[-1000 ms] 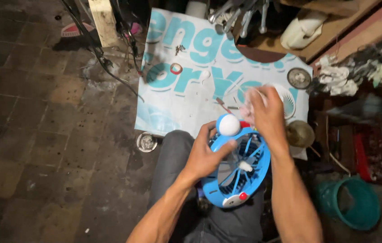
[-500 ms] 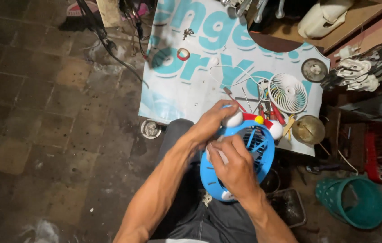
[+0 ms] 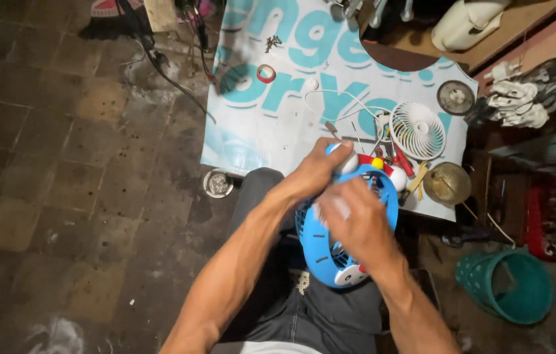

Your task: The person uses a screwdriver to loosen screws on a blue portable fan, then wipes the fan blades and casing with a cloth. The person continues to wipe the fan thoroughly, focusing on the front grill and the sides.

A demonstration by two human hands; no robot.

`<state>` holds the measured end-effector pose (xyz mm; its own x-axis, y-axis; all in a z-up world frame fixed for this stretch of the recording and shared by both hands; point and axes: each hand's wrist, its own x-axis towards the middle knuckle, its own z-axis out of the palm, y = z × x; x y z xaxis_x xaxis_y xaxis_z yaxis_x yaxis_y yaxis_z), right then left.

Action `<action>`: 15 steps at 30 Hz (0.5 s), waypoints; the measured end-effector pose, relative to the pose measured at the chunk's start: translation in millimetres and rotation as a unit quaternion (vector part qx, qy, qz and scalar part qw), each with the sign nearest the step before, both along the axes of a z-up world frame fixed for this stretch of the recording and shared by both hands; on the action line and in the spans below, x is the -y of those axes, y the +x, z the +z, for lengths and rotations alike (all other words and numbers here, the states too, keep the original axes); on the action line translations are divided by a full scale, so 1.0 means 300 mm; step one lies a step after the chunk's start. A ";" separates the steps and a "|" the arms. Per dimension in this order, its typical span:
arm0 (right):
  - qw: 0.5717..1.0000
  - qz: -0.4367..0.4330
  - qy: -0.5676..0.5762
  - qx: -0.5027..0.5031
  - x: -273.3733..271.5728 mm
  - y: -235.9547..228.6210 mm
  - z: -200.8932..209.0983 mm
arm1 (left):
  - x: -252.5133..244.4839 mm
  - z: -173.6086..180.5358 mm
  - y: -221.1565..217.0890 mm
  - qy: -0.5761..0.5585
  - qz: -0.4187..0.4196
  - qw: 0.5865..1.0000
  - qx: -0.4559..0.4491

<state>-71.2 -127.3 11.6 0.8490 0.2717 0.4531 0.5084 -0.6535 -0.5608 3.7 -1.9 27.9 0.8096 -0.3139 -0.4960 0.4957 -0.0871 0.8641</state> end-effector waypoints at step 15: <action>0.982 0.043 -0.185 0.023 -0.019 -0.218 0.083 | 0.098 0.031 0.074 0.156 -0.035 0.987 0.001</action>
